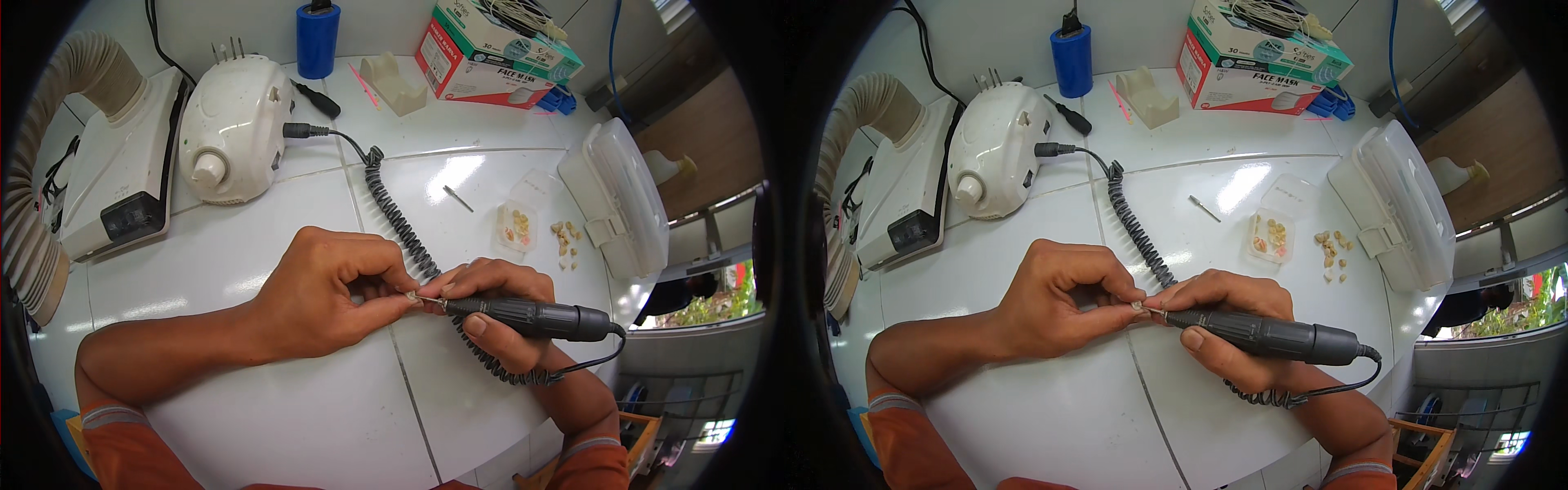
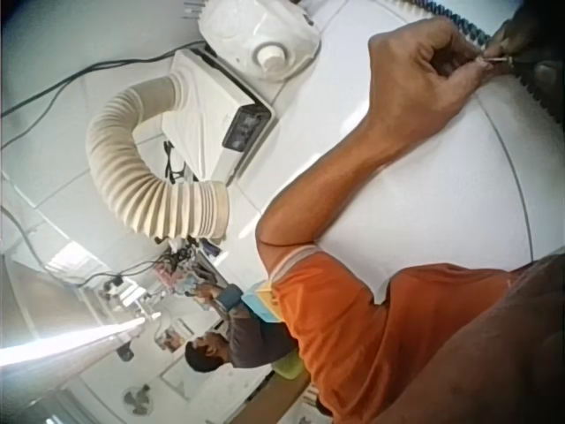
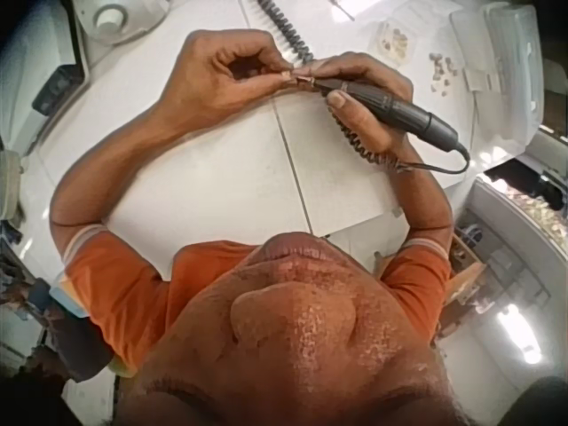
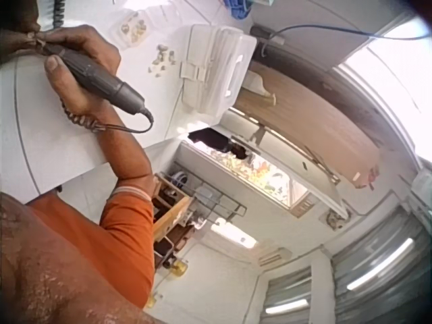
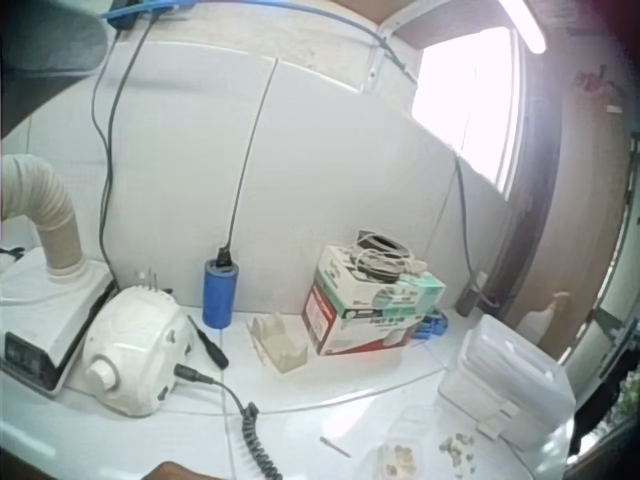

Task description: Polishing a dental prosthetic using a handheld rotary tool.

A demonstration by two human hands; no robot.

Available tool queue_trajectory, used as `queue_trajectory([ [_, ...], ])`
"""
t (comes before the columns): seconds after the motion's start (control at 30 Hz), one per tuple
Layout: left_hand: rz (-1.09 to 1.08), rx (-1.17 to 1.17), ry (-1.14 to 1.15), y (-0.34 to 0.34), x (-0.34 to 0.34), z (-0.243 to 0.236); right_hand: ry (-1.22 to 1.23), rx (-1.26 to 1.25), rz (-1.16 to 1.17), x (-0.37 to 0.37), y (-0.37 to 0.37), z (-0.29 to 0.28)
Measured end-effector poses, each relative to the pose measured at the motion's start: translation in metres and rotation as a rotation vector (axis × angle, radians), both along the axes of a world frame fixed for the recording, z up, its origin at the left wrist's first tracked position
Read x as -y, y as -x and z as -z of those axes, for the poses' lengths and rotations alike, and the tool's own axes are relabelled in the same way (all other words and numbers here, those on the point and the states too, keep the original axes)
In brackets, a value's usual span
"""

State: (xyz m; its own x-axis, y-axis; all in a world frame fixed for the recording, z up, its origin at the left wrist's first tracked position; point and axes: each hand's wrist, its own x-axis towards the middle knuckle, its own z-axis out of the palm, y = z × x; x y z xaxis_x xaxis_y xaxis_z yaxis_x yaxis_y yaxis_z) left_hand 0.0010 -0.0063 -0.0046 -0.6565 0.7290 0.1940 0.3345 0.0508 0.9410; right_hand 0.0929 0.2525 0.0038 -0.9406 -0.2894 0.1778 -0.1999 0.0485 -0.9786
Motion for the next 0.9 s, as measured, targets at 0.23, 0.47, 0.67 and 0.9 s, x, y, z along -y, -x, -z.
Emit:
queue_trajectory([
  [0.23, -0.005, -0.035, -0.002, 0.0004, -0.0007, 0.0004, -0.016, 0.007, 0.017, 0.0005, -0.0019, -0.0009],
  [0.47, -0.007, -0.051, 0.003, 0.0002, 0.0001, 0.0004, -0.011, 0.008, -0.015, -0.0004, -0.0002, -0.0012],
  [0.67, -0.002, -0.054, 0.001, 0.0009, -0.0008, 0.0016, -0.011, 0.012, 0.002, -0.0001, -0.0013, -0.0019],
  [0.9, -0.001, -0.072, 0.014, 0.0007, 0.0004, 0.0021, 0.019, 0.01, -0.018, 0.0008, -0.0002, 0.0002],
])
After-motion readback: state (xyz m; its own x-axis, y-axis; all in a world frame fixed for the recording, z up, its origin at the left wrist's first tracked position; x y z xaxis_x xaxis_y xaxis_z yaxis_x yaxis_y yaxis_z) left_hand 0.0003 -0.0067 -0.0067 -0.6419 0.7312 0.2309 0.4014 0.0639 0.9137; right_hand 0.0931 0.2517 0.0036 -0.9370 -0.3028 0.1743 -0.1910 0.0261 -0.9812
